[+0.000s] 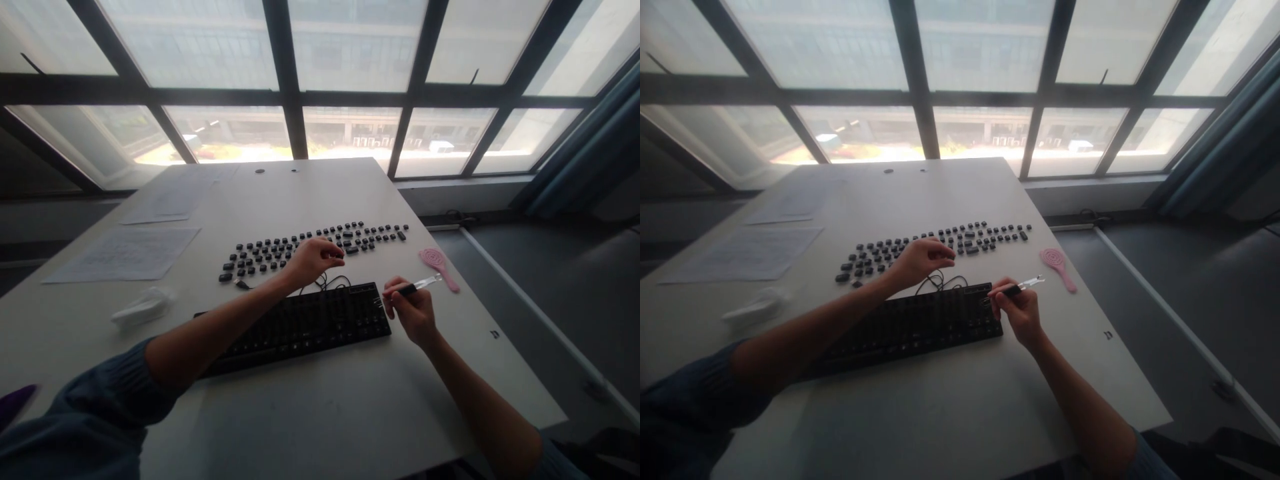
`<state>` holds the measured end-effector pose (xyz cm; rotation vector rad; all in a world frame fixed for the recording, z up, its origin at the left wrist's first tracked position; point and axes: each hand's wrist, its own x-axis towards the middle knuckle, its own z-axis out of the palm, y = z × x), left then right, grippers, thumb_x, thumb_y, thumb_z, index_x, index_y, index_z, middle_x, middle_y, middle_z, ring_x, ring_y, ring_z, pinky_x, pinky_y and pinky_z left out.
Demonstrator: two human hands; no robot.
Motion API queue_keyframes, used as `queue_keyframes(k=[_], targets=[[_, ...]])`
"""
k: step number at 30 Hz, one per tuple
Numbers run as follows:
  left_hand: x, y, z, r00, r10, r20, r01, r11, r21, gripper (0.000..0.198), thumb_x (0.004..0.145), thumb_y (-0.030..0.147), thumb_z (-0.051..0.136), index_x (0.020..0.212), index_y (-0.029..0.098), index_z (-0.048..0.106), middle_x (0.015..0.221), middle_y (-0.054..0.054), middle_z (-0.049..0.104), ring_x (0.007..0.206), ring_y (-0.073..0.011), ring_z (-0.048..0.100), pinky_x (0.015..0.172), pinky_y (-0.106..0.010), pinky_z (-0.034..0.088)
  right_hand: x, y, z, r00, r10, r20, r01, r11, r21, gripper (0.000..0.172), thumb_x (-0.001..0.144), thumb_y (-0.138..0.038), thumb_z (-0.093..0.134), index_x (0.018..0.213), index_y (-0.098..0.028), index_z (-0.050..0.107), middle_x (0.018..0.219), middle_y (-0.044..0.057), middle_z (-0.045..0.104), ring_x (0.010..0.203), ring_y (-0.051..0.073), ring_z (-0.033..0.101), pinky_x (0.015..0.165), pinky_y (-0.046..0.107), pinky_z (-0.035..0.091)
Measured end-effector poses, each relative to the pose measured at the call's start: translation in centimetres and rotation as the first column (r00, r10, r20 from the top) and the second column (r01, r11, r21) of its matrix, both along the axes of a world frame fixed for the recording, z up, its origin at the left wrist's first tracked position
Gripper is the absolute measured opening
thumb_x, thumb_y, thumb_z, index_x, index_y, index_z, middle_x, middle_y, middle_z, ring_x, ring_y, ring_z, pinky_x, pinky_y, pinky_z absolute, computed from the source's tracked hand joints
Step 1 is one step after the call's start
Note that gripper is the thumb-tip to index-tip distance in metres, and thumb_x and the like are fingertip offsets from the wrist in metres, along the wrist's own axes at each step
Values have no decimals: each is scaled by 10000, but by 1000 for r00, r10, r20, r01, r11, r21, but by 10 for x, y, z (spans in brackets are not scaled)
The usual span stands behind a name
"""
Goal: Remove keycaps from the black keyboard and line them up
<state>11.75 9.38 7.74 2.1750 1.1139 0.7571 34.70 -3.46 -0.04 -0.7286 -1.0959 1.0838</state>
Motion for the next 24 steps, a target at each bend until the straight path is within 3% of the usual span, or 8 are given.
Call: queue_keyframes(k=[5, 9, 13, 17, 24], targets=[[59, 45, -9, 996, -21, -90, 25, 999, 42, 179, 770, 266, 791, 904, 147, 798, 769, -48, 749, 697, -160, 657, 711, -263, 510, 14, 14, 2, 990, -132, -54, 132, 991, 6, 160, 840, -316, 741, 806, -159, 750, 864, 49, 591, 540, 92, 535, 415, 238, 399], [109, 65, -30, 958, -44, -282, 91, 984, 155, 211, 874, 292, 694, 970, 130, 789, 856, -86, 761, 783, -178, 682, 768, -266, 499, 27, 24, -2, 970, -243, 2, 243, 970, -16, 223, 840, -370, 735, 797, -152, 719, 823, 42, 610, 550, 94, 513, 438, 242, 396], [146, 79, -45, 922, -37, -386, 111, 979, 170, 206, 877, 306, 685, 941, 140, 789, 919, -128, 754, 871, -226, 686, 809, -306, 492, 32, 26, -5, 964, -263, 49, 264, 964, -20, 243, 857, -391, 716, 801, -155, 702, 768, 30, 618, 536, 96, 503, 454, 250, 397], [164, 93, -54, 871, -11, -491, 106, 981, 165, 180, 848, 310, 713, 899, 151, 782, 966, -148, 742, 957, -266, 676, 845, -331, 493, 31, 26, -5, 962, -256, 90, 258, 966, -7, 253, 862, -397, 710, 798, -153, 715, 801, 43, 629, 550, 100, 521, 470, 254, 411], [169, 101, -60, 818, 4, -576, 89, 987, 134, 155, 809, 280, 756, 889, 152, 789, 931, -158, 734, 940, -289, 680, 814, -338, 496, 33, 23, 1, 963, -245, 108, 247, 969, -2, 248, 865, -395, 705, 808, -155, 730, 833, 53, 636, 549, 99, 525, 468, 255, 414]])
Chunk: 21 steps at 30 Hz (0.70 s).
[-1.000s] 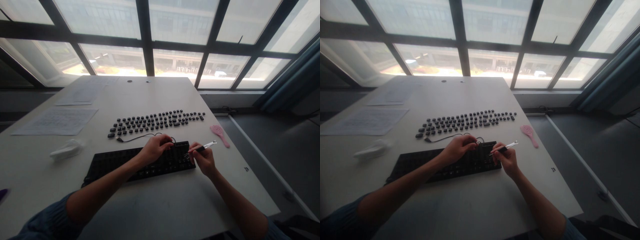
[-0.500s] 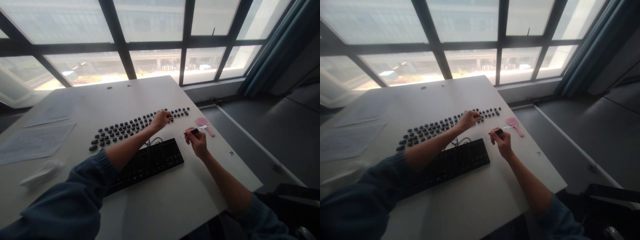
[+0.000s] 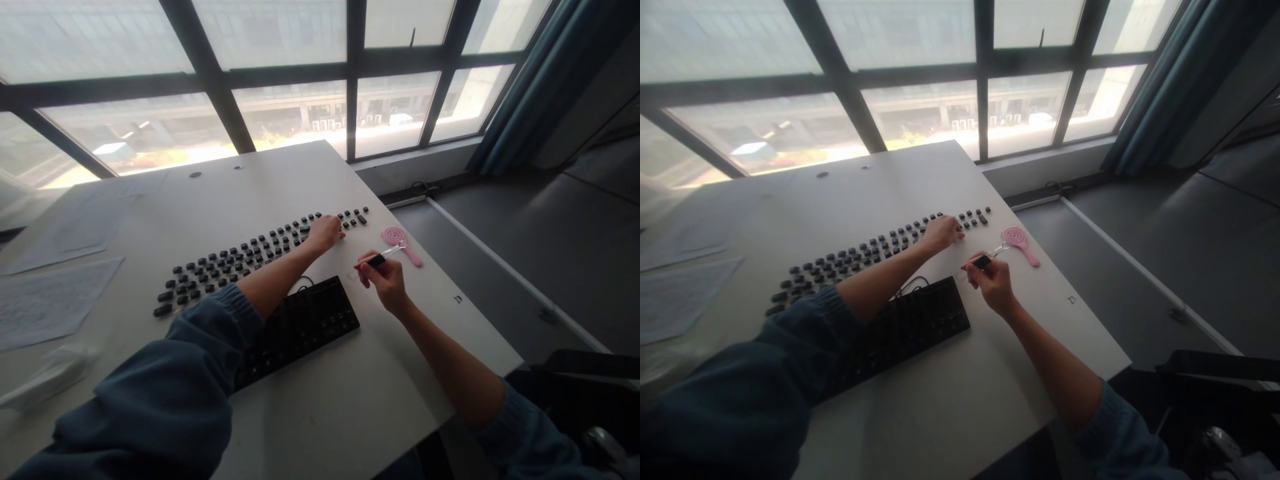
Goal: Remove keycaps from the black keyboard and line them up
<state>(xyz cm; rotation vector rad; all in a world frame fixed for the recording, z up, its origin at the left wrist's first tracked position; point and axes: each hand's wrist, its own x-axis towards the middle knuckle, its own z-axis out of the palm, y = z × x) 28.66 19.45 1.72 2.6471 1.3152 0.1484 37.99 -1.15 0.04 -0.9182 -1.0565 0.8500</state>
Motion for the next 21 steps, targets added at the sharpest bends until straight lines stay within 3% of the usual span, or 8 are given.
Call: queue_keyframes(k=[4, 7, 10, 13, 15, 18, 21], targets=[[-2, 0, 13, 1000, 12, 28, -12, 1000, -2, 221, 806, 353, 770, 928, 170, 791, 884, -131, 732, 846, -249, 674, 756, -310, 477, 1, 0, 1, 1000, 0, -3, 0, 1000, 2, 251, 867, -397, 701, 800, -156, 720, 821, 49, 640, 534, 97, 515, 467, 261, 411], [-14, -1, 36, 996, 12, 86, -15, 999, 37, 294, 891, 438, 662, 947, 175, 783, 870, -109, 733, 786, -209, 644, 715, -292, 451, 2, 1, 1, 1000, 3, -13, -2, 1000, 13, 234, 867, -384, 707, 815, -156, 715, 795, 41, 636, 533, 100, 517, 473, 263, 408], [-43, -7, 65, 979, 1, 205, -25, 993, 113, 422, 954, 496, 530, 917, 150, 769, 807, -92, 725, 688, -174, 594, 684, -290, 430, 3, 2, -1, 1000, -5, -15, 5, 1000, 19, 231, 867, -377, 710, 809, -153, 710, 779, 39, 630, 534, 103, 519, 473, 264, 405], [-91, -20, 87, 960, -1, 280, -37, 991, 131, 472, 967, 499, 472, 873, 132, 755, 713, -69, 702, 603, -148, 552, 654, -277, 416, 3, 2, -4, 1000, -21, 16, 21, 1000, -3, 242, 869, -387, 704, 811, -153, 706, 733, 27, 620, 531, 105, 514, 479, 263, 417], [-132, -34, 93, 958, 11, 285, -50, 990, 130, 459, 956, 485, 471, 876, 132, 753, 718, -65, 706, 593, -148, 552, 630, -267, 406, 2, 2, -6, 999, -24, 48, 25, 1000, -15, 240, 868, -388, 704, 820, -153, 707, 712, 19, 614, 534, 106, 513, 485, 260, 427], [-202, -61, 86, 954, 93, 285, -130, 985, 115, 418, 922, 471, 500, 1041, 155, 747, 753, -48, 724, 605, -154, 574, 633, -256, 411, -2, 2, -11, 994, -22, 105, 24, 999, -23, 236, 860, -387, 709, 839, -152, 711, 774, 35, 643, 559, 105, 522, 482, 248, 439], [-271, -93, 68, 920, 249, 303, -273, 961, 38, 442, 891, 492, 514, 1110, 173, 726, 685, -20, 708, 564, -151, 568, 617, -243, 423, -7, 0, -16, 981, -21, 192, 27, 999, -26, 241, 854, -388, 710, 841, -147, 724, 866, 63, 670, 575, 103, 535, 475, 241, 453]])
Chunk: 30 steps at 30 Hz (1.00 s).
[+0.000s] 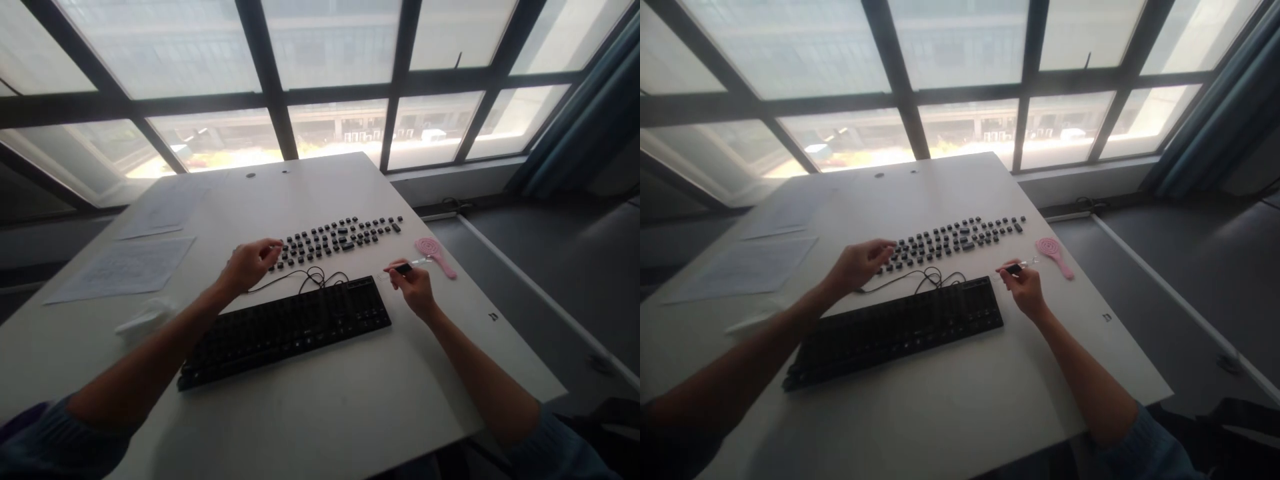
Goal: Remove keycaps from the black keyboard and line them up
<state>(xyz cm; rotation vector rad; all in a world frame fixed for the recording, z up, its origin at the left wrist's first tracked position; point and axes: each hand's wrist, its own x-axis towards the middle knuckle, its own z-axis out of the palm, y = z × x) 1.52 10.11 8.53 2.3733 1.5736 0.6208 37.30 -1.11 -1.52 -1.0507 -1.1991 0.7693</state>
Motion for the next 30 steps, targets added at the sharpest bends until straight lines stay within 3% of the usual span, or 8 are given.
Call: queue_keyframes(k=[3, 7, 10, 13, 20, 24, 28, 30], targets=[[-59, -34, -20, 995, 77, 70, -73, 996, -52, 458, 890, 512, 511, 1133, 180, 712, 762, -25, 733, 606, -153, 584, 641, -238, 447, -5, -2, -4, 997, -10, 79, 12, 1000, -29, 240, 860, -380, 703, 864, -141, 730, 694, 19, 630, 533, 109, 538, 476, 245, 460], [-113, -72, -38, 977, 145, 159, -136, 989, -65, 417, 903, 497, 520, 1110, 189, 711, 833, -30, 734, 649, -149, 584, 662, -239, 464, -12, -4, -6, 977, -97, 188, 112, 991, -69, 267, 839, -372, 723, 960, -135, 715, 634, 5, 647, 526, 135, 600, 524, 278, 520], [-140, -91, -45, 977, 99, 191, -90, 994, -60, 353, 907, 458, 543, 1071, 200, 721, 874, -37, 720, 702, -152, 586, 689, -246, 477, -26, -7, 1, 967, -188, 170, 199, 979, -50, 336, 778, -350, 785, 1027, -154, 673, 693, 5, 671, 543, 151, 645, 523, 281, 540], [-160, -100, -52, 975, -7, 224, 22, 998, -63, 297, 917, 418, 555, 1024, 208, 734, 923, -48, 711, 757, -153, 594, 704, -248, 483, -54, -14, 12, 973, -177, 145, 187, 981, -55, 288, 777, -337, 797, 956, -162, 655, 675, 9, 669, 530, 151, 641, 506, 273, 545], [-194, -112, -65, 945, -216, 247, 255, 958, -135, 216, 942, 347, 592, 992, 192, 734, 920, -63, 680, 797, -150, 608, 724, -254, 480, -149, -30, 32, 990, 120, 80, -111, 988, -110, 209, 896, -354, 687, 1004, -181, 641, 783, 41, 689, 612, 153, 665, 548, 276, 576], [-215, -121, -66, 921, -301, 246, 352, 915, -198, 198, 911, 349, 662, 1005, 191, 735, 903, -54, 665, 789, -148, 605, 726, -252, 477, -205, -31, 41, 960, 272, 71, -261, 956, -134, 167, 925, -339, 647, 987, -183, 651, 801, 36, 678, 645, 146, 662, 579, 267, 568], [-228, -125, -66, 919, -312, 242, 373, 888, -269, 252, 876, 373, 708, 1062, 206, 732, 936, -52, 654, 788, -148, 602, 730, -251, 484, -264, -28, 45, 882, 448, 145, -421, 889, -180, 164, 937, -333, 618, 955, -178, 667, 758, 25, 647, 624, 137, 633, 573, 251, 530], [-230, -127, -66, 918, -312, 245, 373, 889, -267, 246, 875, 371, 709, 1056, 205, 737, 946, -56, 649, 802, -152, 603, 753, -260, 489, -290, -27, 41, 859, 481, 176, -445, 871, -209, 169, 939, -336, 611, 947, -177, 667, 734, 19, 636, 631, 136, 613, 580, 246, 506]])
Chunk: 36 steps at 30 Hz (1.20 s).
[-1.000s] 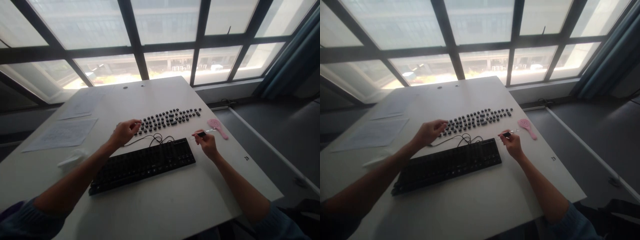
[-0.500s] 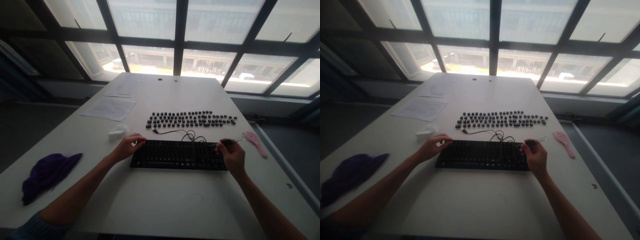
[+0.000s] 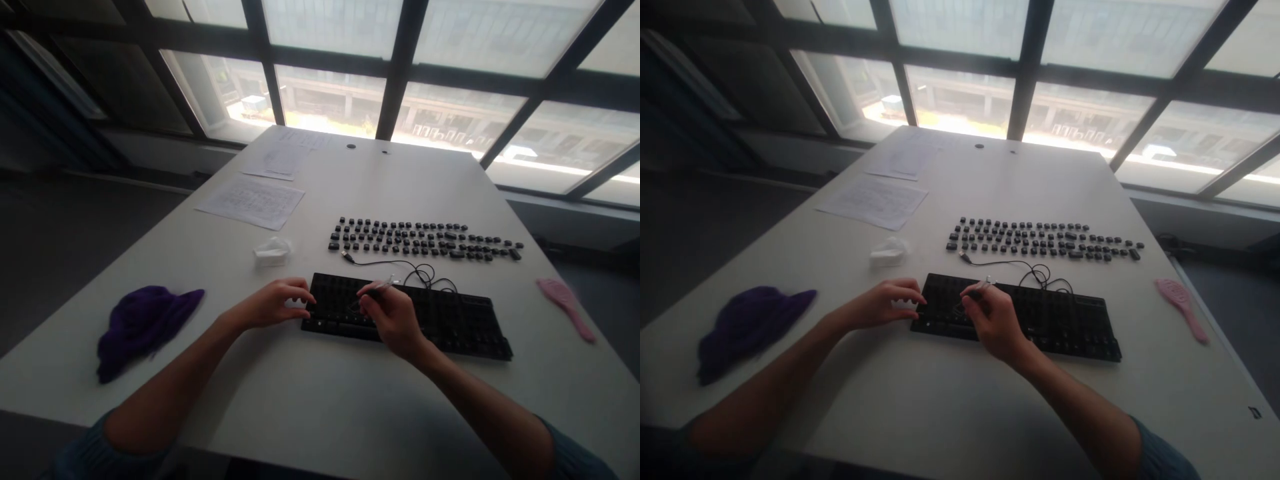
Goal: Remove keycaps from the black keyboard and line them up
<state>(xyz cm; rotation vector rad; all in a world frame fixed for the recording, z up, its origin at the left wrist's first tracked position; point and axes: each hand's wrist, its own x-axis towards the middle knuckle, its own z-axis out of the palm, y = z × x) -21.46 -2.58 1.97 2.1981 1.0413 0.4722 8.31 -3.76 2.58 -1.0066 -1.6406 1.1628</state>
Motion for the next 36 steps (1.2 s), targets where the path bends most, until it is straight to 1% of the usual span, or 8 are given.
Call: queue_keyframes(k=[5, 11, 14, 17, 21, 24, 27, 36], targets=[[9, -6, -6, 998, 22, 62, -22, 1000, -5, 215, 854, 319, 734, 1039, 211, 747, 983, -57, 646, 844, -157, 614, 753, -255, 492, -38, 5, -19, 997, -61, -41, 54, 987, -149, 244, 936, -402, 601, 875, -167, 629, 660, -9, 580, 560, 118, 537, 531, 234, 438], [24, -14, -15, 994, 96, 50, -97, 995, 20, 192, 830, 251, 761, 1018, 216, 765, 956, -38, 644, 814, -144, 617, 742, -249, 505, -44, 8, -29, 992, -116, -49, 104, 973, -206, 274, 920, -437, 615, 884, -165, 629, 658, -10, 577, 549, 120, 524, 521, 238, 427], [28, -18, -15, 993, 119, -16, -117, 988, 98, 155, 842, 206, 745, 995, 216, 767, 933, -29, 643, 803, -142, 614, 741, -251, 507, -43, 9, -29, 991, -122, -63, 104, 968, -229, 268, 920, -431, 618, 888, -166, 632, 669, -10, 582, 552, 119, 534, 521, 237, 436], [33, -24, -15, 989, 119, -91, -97, 970, 222, 123, 880, 173, 695, 995, 194, 735, 941, -35, 634, 821, -152, 607, 763, -265, 514, -42, 10, -29, 989, -121, -86, 95, 961, -258, 263, 920, -425, 618, 883, -165, 631, 671, -10, 584, 550, 116, 541, 516, 233, 442], [39, -32, -23, 977, 130, -168, -59, 926, 374, 156, 954, 130, 553, 1075, 149, 649, 1000, -80, 601, 899, -192, 589, 803, -309, 535, -41, 13, -29, 988, -109, -110, 74, 956, -285, 253, 925, -411, 614, 869, -165, 621, 665, -16, 578, 542, 111, 544, 504, 226, 443], [42, -35, -31, 983, 130, -133, -62, 902, 426, 166, 958, 90, 507, 1092, 130, 598, 1023, -100, 583, 953, -216, 572, 840, -338, 540, -40, 14, -29, 989, -92, -118, 56, 958, -282, 242, 930, -398, 607, 861, -166, 615, 664, -18, 576, 544, 109, 548, 509, 225, 444], [42, -36, -38, 987, 133, -85, -84, 897, 434, 168, 958, 68, 489, 1088, 134, 571, 1029, -103, 574, 962, -216, 562, 847, -347, 541, -39, 15, -29, 989, -81, -120, 45, 959, -280, 233, 933, -393, 599, 866, -171, 617, 670, -16, 584, 549, 112, 551, 509, 225, 446], [39, -38, -46, 975, 195, 103, -220, 910, 351, 165, 986, 112, 465, 1105, 164, 566, 1034, -90, 574, 958, -186, 568, 857, -330, 535, -38, 17, -33, 987, -77, -142, 30, 951, -307, 228, 930, -392, 597, 878, -170, 610, 678, -10, 601, 541, 114, 568, 503, 223, 455]])
